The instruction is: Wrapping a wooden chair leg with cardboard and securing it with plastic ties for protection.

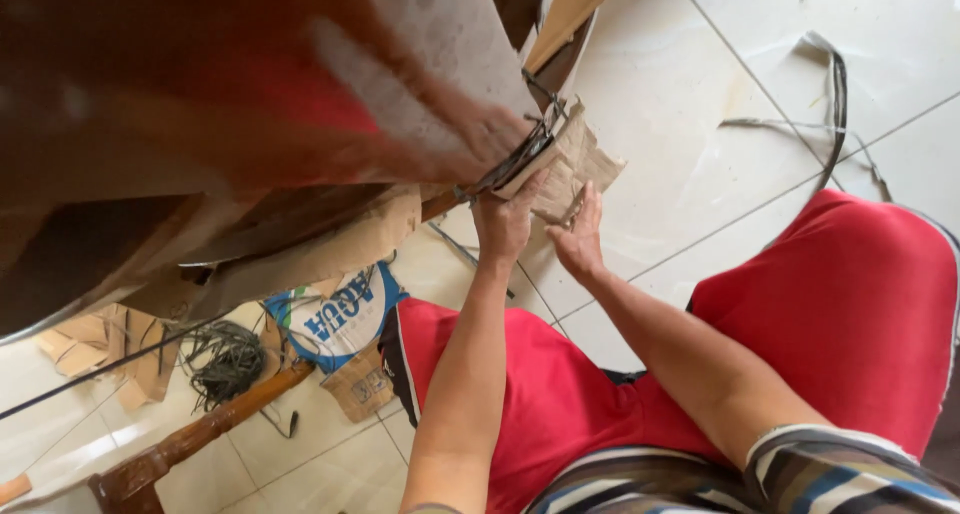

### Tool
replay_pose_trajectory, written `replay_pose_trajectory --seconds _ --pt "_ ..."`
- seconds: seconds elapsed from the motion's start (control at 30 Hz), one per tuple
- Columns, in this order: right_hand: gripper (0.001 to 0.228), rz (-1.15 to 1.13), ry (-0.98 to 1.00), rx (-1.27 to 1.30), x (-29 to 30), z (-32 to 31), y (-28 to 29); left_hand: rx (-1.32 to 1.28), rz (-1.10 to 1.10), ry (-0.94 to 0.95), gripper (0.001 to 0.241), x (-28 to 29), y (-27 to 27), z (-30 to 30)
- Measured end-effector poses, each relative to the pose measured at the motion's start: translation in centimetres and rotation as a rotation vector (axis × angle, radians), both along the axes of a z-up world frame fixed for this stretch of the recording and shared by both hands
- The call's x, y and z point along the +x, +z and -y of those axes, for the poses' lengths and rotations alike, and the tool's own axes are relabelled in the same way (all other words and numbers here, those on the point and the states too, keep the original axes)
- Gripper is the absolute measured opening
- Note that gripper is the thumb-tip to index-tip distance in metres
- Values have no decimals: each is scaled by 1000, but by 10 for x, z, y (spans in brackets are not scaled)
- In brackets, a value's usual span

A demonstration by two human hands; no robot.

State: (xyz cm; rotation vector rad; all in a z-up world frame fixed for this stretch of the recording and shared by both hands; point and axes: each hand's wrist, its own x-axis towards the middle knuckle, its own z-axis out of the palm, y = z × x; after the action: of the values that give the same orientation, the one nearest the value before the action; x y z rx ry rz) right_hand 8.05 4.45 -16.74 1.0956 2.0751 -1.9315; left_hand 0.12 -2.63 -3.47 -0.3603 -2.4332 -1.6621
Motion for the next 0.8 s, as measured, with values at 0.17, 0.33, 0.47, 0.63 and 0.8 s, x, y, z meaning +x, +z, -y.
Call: replay_pose_trajectory --seconds 0.17,0.33,0.47,0.63,0.8 --pt "67 9 -37 374 -11 -11 -60 -190 -255 -19 52 -7 -18 -3" --pt "101 -516 -39 321 -51 -32 79 -220 -312 -46 50 -17 -17 -3" --pt "103 -655 103 244 -59 -32 94 -522 -420 -126 38 -28 -31 15" --pt "100 -418 242 102 -72 -47 111 -481 -173 -183 31 -27 -13 11" --pt "100 -341 417 185 -99 -67 49 -602 43 -276 60 -28 -30 20"
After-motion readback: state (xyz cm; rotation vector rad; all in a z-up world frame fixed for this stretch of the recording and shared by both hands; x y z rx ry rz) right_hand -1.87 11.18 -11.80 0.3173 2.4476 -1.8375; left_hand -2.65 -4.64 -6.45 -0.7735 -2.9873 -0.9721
